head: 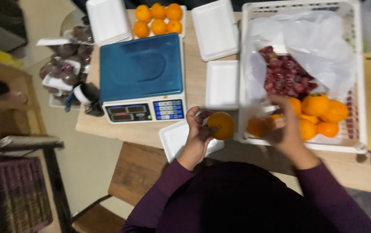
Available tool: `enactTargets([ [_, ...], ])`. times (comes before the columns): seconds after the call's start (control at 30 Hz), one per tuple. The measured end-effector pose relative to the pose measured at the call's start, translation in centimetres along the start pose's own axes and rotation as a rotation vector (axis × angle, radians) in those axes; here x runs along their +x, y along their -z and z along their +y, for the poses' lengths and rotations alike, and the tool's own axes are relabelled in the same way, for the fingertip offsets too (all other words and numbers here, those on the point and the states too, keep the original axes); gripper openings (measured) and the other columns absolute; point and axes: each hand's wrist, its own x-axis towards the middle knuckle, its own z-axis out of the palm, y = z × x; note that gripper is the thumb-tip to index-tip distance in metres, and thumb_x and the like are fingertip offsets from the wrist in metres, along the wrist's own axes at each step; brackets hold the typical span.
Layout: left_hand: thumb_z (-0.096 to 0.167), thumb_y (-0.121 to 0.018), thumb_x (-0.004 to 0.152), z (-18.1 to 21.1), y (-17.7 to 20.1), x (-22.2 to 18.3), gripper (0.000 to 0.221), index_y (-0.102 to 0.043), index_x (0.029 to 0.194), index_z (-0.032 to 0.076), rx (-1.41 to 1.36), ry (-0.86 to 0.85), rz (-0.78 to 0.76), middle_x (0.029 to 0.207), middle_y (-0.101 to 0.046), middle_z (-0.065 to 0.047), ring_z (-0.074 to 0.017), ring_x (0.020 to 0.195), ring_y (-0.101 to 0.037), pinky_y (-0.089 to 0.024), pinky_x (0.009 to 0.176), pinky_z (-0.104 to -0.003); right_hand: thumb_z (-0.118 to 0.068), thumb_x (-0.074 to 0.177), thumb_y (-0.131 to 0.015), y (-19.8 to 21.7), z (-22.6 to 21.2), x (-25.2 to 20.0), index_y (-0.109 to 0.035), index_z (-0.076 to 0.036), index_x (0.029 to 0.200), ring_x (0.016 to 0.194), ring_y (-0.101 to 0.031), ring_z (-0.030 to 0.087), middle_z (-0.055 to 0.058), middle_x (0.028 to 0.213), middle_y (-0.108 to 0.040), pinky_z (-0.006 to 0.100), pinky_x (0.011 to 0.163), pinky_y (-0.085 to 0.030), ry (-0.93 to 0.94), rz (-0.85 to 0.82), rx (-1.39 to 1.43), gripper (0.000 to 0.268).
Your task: The person organizes and packs oranges into plastic trays by hand, using a digital scale to weigh the fruit.
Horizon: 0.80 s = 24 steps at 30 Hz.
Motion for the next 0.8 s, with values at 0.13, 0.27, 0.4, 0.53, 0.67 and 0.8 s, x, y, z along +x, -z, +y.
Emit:
enactTargets([
  [0.13, -0.009, -0.054, 0.086, 1.7, 3.0, -0.9, 0.071, -0.027, 0.138, 0.029, -0.047, -0.019, -0.015, 0.135, -0.045, -0.014, -0.0235, 0.118, -0.050, -0.052, 0.087, -0.035, -0.016, 0.099, -0.075, 8.0, 6.5, 0.1, -0.060, 0.007, 0.140, 0.117, -0.056, 0.043, 0.027, 0.130, -0.059, 0.050, 0.096, -0.044, 0.374, 0.516, -0.818, 0.049],
  [0.27, -0.011, -0.054, 0.089, 3.7, 4.8, -1.5, 0.071, -0.028, 0.141, 0.030, -0.013, -0.177, -0.018, 0.135, -0.045, -0.012, -0.0183, 0.100, -0.053, -0.050, 0.090, -0.032, -0.008, 0.103, -0.078, 11.5, 11.2, 0.2, -0.043, 0.015, 0.149, 0.108, -0.061, 0.053, 0.044, 0.130, -0.057, 0.056, 0.089, -0.047, -0.049, 0.444, -0.634, 0.062],
  [0.4, -0.005, -0.058, 0.087, 4.3, 6.8, -1.5, 0.076, -0.025, 0.147, 0.028, -0.103, -0.224, -0.010, 0.137, -0.045, -0.013, -0.0235, 0.119, -0.052, -0.046, 0.100, -0.037, -0.020, 0.111, -0.078, 11.6, 16.6, 1.4, -0.052, 0.016, 0.146, 0.113, -0.062, 0.047, 0.037, 0.131, -0.062, 0.054, 0.091, -0.047, -0.160, 0.500, -0.523, 0.056],
  [0.53, -0.004, -0.065, 0.081, 3.6, 9.4, -0.8, 0.081, -0.023, 0.144, 0.025, 0.070, -0.268, 0.113, 0.133, -0.046, -0.015, -0.0232, 0.121, -0.051, -0.048, 0.098, -0.038, -0.002, 0.107, -0.074, 9.8, 12.6, 1.0, -0.048, 0.011, 0.146, 0.116, -0.058, 0.044, 0.034, 0.134, -0.057, 0.053, 0.095, -0.046, -0.009, 0.438, -0.410, 0.049],
  [0.67, 0.008, -0.076, 0.072, 0.8, 11.7, -1.5, 0.088, -0.023, 0.141, 0.018, 0.696, -0.314, 0.411, 0.122, -0.044, -0.010, -0.0193, 0.119, -0.051, -0.046, 0.100, -0.033, -0.012, 0.098, -0.079, 11.1, 13.6, 0.9, -0.060, 0.008, 0.139, 0.110, -0.064, 0.036, 0.027, 0.128, -0.064, 0.046, 0.091, -0.050, -0.140, 0.508, -0.519, 0.050],
  [0.8, 0.004, -0.080, 0.073, -2.7, 15.2, -1.9, 0.072, -0.040, 0.132, 0.003, 1.075, -0.396, 0.466, 0.130, -0.036, -0.015, -0.0293, 0.116, -0.053, -0.050, 0.103, -0.037, -0.061, 0.099, -0.057, 21.1, 34.1, 7.9, -0.016, -0.021, 0.165, 0.156, -0.017, 0.030, 0.011, 0.170, -0.019, 0.042, 0.126, -0.009, -1.005, 0.384, -0.459, 0.087],
])
